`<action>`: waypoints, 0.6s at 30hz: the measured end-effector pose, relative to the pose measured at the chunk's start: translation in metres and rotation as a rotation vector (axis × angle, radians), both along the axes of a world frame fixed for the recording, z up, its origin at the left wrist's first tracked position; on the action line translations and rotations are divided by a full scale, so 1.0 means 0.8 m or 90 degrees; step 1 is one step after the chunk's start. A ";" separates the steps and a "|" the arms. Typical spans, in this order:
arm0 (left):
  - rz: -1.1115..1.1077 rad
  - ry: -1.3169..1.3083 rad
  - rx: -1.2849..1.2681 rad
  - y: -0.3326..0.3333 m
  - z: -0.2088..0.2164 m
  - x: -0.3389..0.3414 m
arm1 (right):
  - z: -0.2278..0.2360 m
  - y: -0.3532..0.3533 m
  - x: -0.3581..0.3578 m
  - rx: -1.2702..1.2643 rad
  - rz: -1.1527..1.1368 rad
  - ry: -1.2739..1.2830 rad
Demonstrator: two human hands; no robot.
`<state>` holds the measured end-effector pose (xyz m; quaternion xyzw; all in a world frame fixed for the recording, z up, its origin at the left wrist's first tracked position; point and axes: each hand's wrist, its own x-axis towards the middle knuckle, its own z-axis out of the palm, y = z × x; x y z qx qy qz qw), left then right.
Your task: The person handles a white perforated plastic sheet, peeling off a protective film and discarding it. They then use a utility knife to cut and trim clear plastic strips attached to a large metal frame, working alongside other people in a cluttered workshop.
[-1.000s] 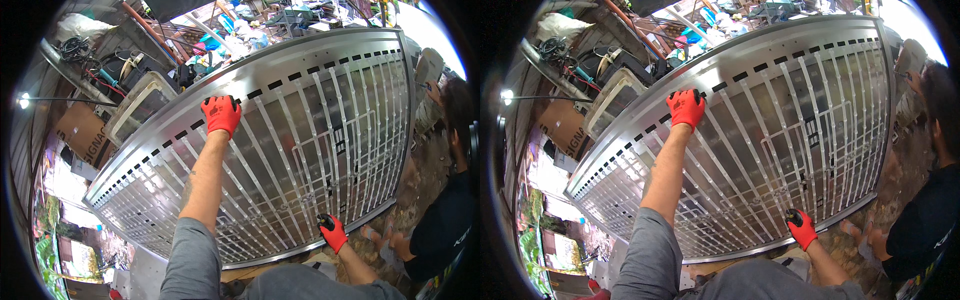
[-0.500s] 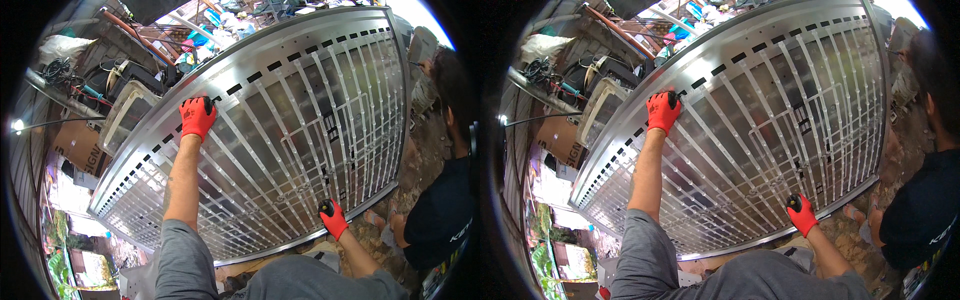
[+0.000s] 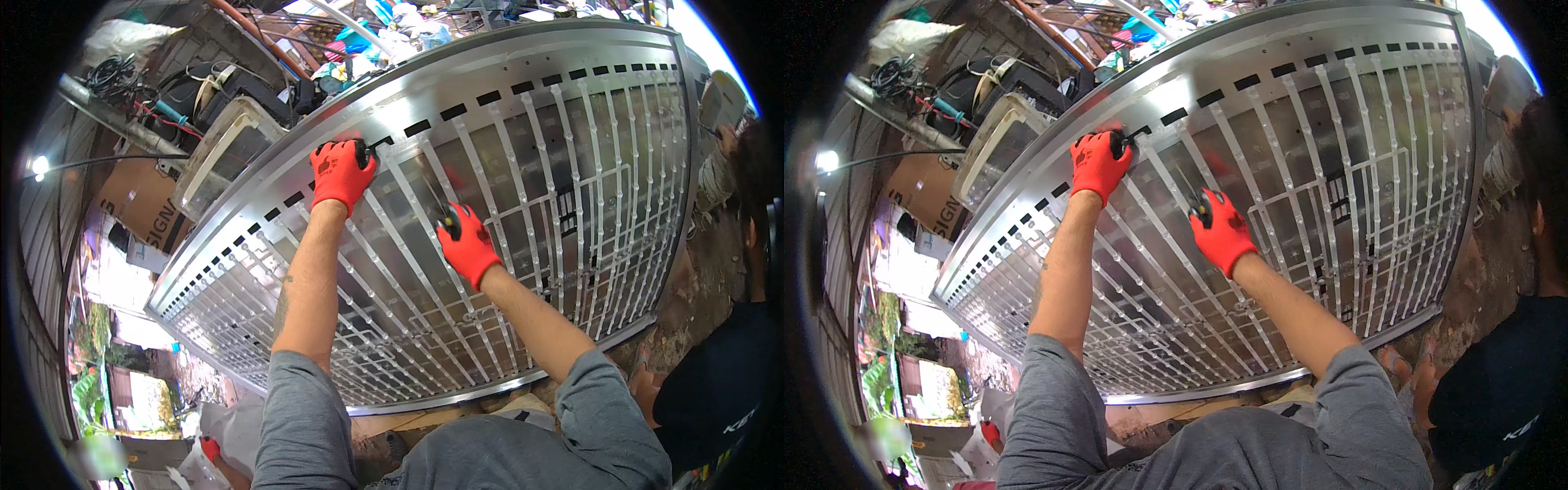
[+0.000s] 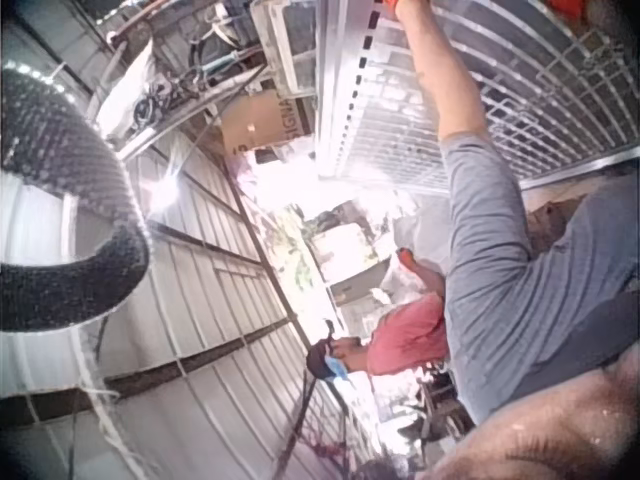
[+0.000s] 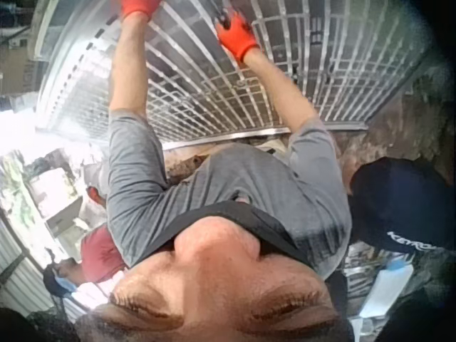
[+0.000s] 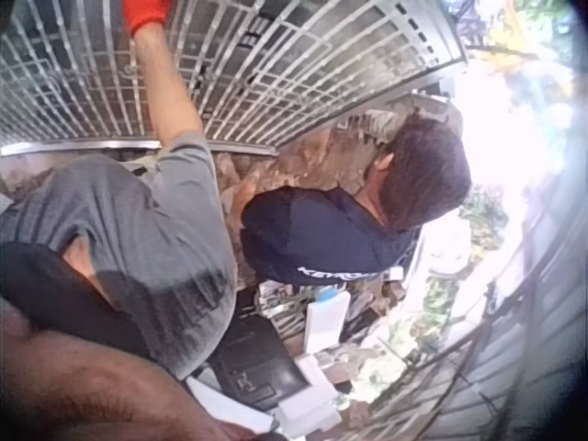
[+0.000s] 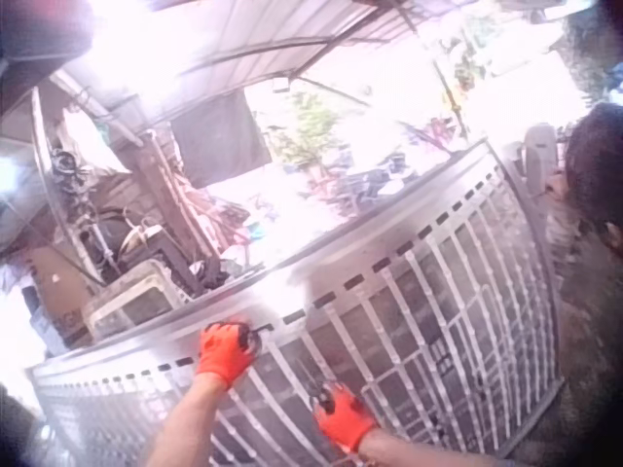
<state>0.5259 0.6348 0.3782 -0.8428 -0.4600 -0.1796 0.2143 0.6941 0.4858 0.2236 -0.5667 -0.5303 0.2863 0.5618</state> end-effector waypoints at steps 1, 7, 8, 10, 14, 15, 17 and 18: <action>0.006 -0.004 -0.012 -0.004 0.001 -0.001 | 0.013 0.010 -0.002 -0.030 0.018 -0.012; 0.053 -0.040 0.024 -0.010 0.001 -0.036 | 0.035 0.033 0.014 -0.114 0.050 -0.173; 0.067 -0.046 0.057 -0.013 0.001 -0.052 | 0.040 0.032 0.022 -0.141 0.054 -0.221; 0.080 -0.097 0.079 -0.021 0.005 -0.093 | 0.051 0.038 0.037 -0.113 0.055 -0.276; 0.041 -0.231 -0.008 -0.070 -0.035 -0.128 | 0.045 0.073 0.070 -0.032 0.032 -0.388; 0.032 -0.228 -0.073 -0.099 -0.058 -0.134 | 0.047 0.079 0.073 -0.011 0.033 -0.418; -0.018 -0.249 -0.228 -0.168 -0.126 -0.154 | 0.061 0.085 0.067 0.032 0.037 -0.422; 0.063 -0.256 -0.389 -0.214 -0.155 -0.149 | 0.066 0.090 0.073 0.015 0.048 -0.439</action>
